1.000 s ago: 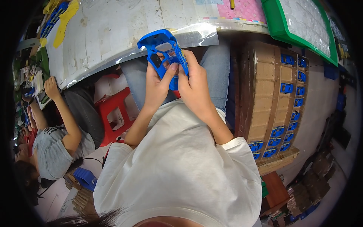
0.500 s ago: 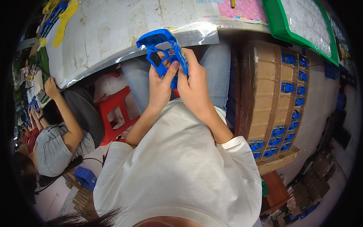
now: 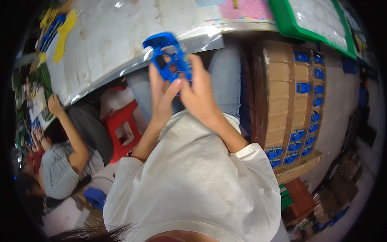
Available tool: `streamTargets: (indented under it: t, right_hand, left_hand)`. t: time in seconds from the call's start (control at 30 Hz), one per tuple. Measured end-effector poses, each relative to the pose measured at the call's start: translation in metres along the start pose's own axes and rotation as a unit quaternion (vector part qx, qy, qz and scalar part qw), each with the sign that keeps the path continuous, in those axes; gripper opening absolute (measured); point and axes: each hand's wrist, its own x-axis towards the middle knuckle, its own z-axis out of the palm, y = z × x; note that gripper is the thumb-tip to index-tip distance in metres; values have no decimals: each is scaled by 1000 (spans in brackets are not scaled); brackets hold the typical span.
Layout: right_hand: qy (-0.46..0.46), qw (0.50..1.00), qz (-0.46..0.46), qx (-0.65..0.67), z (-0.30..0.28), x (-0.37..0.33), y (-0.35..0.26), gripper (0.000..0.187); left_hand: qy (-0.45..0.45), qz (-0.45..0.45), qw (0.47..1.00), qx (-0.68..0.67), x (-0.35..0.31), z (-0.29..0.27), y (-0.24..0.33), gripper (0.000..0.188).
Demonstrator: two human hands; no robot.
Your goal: The person assembles toy cars by repeatedly picking up transparent plastic window pieces and fitting them into toy car bodies by hand.
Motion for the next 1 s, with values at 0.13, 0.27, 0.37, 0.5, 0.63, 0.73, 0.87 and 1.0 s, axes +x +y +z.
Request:
streamTargets:
  t: [0.13, 0.27, 0.37, 0.5, 0.63, 0.73, 0.87, 1.0]
  right_hand:
    - [-70, 985, -113, -109, 4, -1, 18, 56]
    - [-193, 973, -111, -58, -18, -2, -5, 53]
    - [37, 998, -52, -20, -66, -6, 1, 11]
    - [402, 886, -79, -216, -198, -11, 58, 9]
    - [532, 704, 6, -471, -378, -44, 147, 32]
    - [502, 664, 99, -546, -427, -49, 183, 44]
    - [482, 624, 239, -566, -417, -25, 179, 54]
    - [484, 600, 242, -589, -416, -19, 175, 58]
  left_hand:
    - [70, -38, 996, 45, 6, -12, -9, 64]
    - [96, -1, 992, 83, 21, -48, 10, 44]
    - [279, -5, 927, 250, 39, -117, 33, 54]
    - [269, 51, 754, 598, 46, -266, 89, 41]
    - [284, 127, 619, 722, 69, -344, 108, 49]
    - [372, 56, 540, 753, 78, -360, 103, 54]
    - [356, 229, 471, 774, 78, -273, 106, 42]
    - [165, 355, 658, 643, 108, -178, 85, 26]
